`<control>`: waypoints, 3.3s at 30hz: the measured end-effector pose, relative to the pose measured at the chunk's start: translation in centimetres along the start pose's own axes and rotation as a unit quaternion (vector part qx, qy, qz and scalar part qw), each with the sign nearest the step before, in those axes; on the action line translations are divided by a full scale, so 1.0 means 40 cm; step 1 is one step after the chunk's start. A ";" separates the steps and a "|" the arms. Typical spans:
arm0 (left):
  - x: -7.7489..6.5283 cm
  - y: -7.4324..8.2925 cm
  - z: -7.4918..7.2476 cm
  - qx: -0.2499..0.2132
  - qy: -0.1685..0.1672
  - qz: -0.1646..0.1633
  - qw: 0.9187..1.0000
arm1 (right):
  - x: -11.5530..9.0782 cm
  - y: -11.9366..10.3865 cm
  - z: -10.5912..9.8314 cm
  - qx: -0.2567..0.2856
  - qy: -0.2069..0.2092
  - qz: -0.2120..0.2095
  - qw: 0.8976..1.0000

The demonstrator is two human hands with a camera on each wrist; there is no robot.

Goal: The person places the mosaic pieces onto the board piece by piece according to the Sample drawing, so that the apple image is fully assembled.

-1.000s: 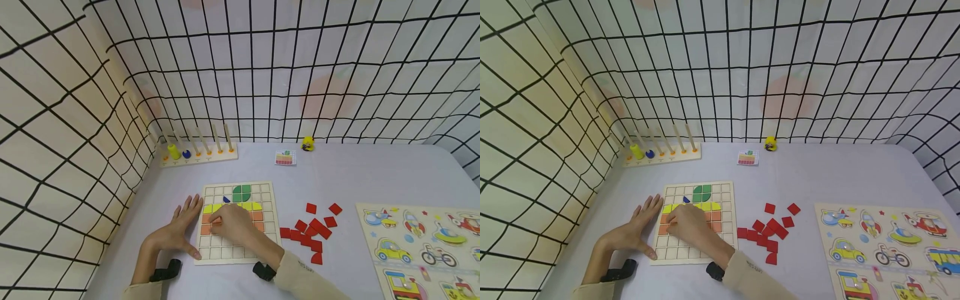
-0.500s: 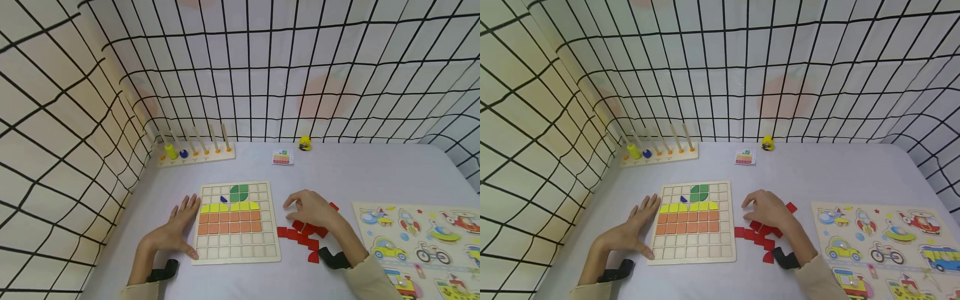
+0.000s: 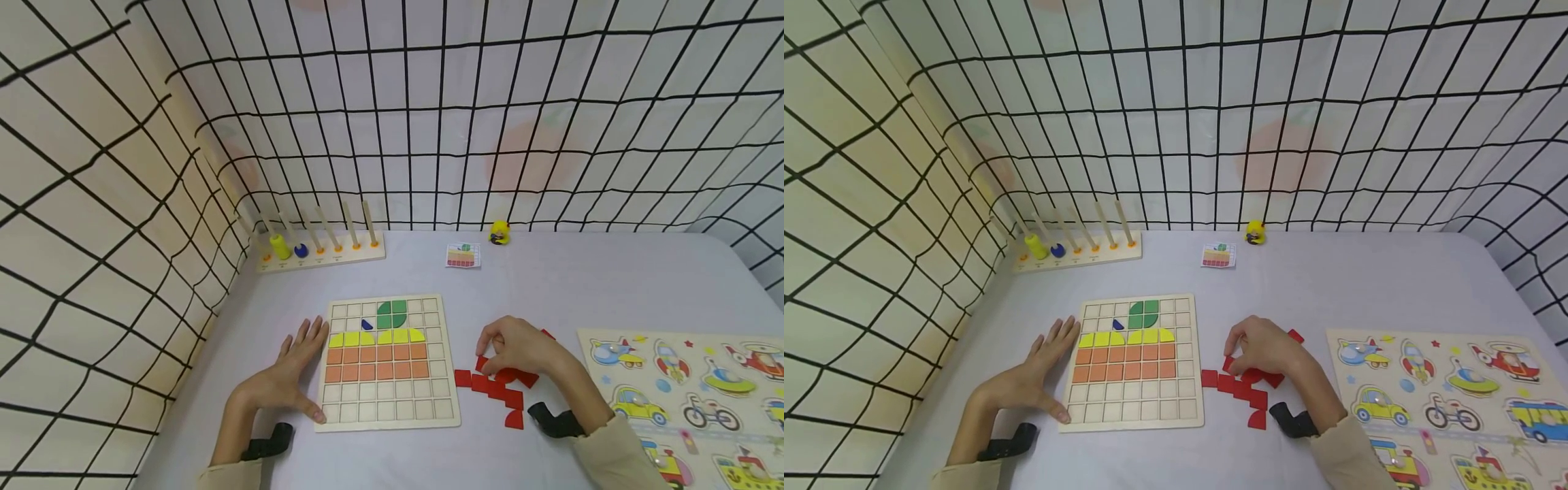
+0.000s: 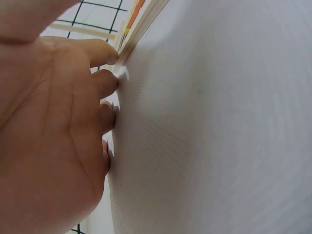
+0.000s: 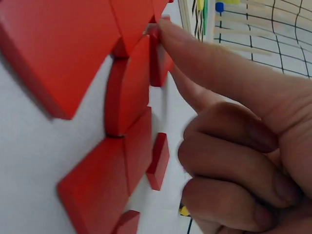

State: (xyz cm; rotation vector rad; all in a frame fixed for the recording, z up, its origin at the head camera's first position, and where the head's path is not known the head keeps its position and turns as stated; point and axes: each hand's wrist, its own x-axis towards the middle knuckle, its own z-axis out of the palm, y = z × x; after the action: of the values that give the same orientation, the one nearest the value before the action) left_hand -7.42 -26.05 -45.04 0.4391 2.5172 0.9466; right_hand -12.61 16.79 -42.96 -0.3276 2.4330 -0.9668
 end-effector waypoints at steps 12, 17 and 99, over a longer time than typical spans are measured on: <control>-0.004 0.001 -0.003 0.003 -0.001 -0.004 1.000 | 0.002 0.005 -0.002 -0.046 0.079 0.043 0.995; -0.007 0.003 -0.005 0.001 -0.001 -0.002 1.000 | 0.000 0.004 0.000 -0.063 0.091 0.045 0.993; -0.001 0.012 -0.010 -0.001 0.000 0.014 1.000 | 0.008 -0.182 0.218 -0.056 0.045 -0.126 0.989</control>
State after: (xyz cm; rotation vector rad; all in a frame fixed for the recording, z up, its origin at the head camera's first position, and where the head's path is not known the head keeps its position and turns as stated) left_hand -7.49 -25.94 -44.44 0.4748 2.5157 0.9592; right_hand -7.98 6.43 -43.44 -0.6581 2.5769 -0.9677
